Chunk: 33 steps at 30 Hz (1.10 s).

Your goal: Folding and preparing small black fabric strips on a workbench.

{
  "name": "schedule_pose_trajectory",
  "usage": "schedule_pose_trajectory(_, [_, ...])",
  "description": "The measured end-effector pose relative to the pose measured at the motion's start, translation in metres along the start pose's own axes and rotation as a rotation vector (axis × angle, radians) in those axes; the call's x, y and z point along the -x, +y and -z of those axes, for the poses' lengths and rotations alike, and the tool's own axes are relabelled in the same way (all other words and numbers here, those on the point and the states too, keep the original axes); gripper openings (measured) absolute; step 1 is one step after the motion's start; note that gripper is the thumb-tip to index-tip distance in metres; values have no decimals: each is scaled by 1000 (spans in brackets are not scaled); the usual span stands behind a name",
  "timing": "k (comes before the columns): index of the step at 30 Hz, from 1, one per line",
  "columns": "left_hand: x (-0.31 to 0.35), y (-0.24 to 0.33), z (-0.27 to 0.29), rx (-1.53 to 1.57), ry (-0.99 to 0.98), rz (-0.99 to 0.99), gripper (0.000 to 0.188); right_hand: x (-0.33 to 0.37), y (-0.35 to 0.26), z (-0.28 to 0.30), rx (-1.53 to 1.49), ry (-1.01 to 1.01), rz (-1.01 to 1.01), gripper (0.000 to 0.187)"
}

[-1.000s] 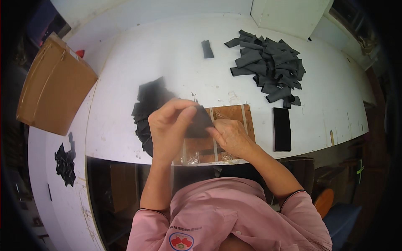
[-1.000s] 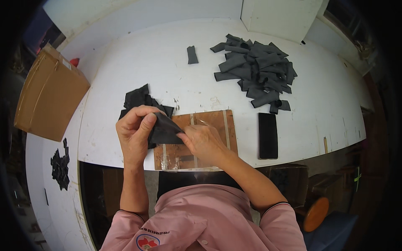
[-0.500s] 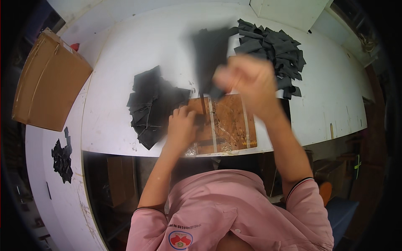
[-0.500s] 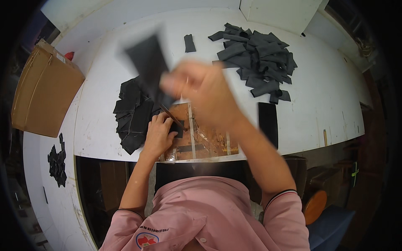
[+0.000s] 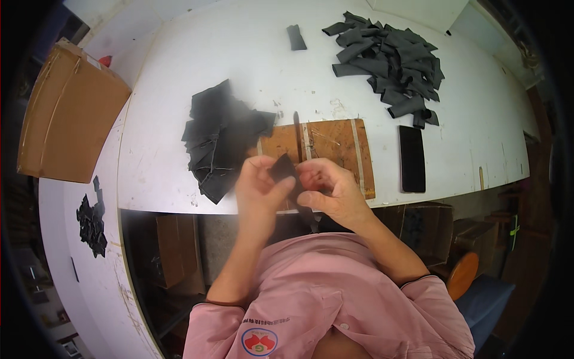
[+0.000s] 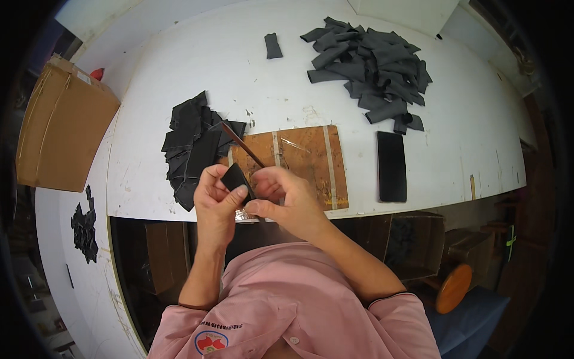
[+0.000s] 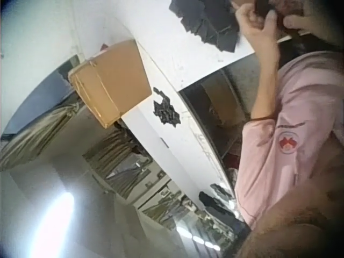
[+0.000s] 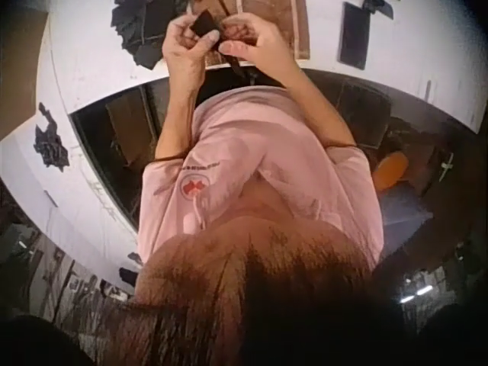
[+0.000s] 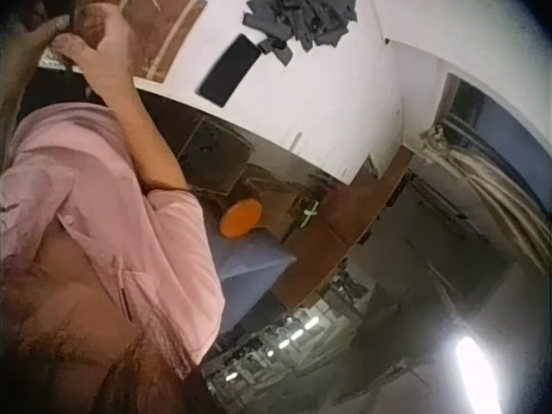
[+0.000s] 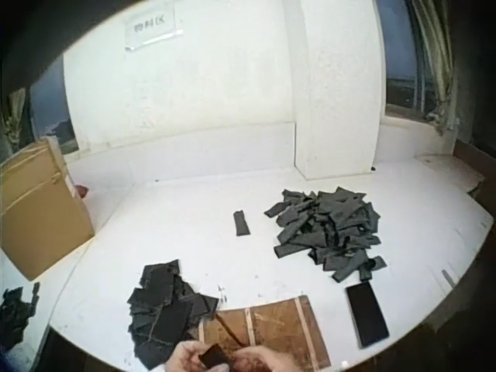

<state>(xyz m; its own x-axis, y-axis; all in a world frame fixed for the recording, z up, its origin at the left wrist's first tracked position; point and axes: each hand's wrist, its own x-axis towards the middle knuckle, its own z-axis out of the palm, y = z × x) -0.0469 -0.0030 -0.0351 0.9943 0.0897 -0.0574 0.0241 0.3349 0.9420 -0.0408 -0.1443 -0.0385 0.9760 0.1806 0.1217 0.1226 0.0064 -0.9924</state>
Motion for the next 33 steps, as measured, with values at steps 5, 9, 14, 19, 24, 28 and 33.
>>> schedule_pose_trajectory(5, [22, -19, -2, -204, 27, -76, 33, 10, 2, 4, -182, -117, -133, 25])
schedule_pose_trajectory(9, [29, -15, -11, -83, -23, 6, 33, 17, -4, 3, -189, -96, -158, 17])
schedule_pose_trajectory(14, [37, -12, -9, -120, -142, -18, 32, 17, -6, 14, -99, -109, -204, 9])
schedule_pose_trajectory(19, [30, 5, 8, 186, -271, 217, 31, 15, -4, 29, 41, -233, -132, 16])
schedule_pose_trajectory(24, [21, 17, 8, -14, -289, 337, 17, 13, -11, 32, 137, -325, -127, 20])
schedule_pose_trajectory(28, [17, 24, 13, -119, -341, 345, 11, 7, -14, 34, 206, -422, -93, 22])
schedule_pose_trajectory(33, [17, 23, 19, -467, -423, 245, 8, 3, -15, 31, 268, -497, -40, 21])
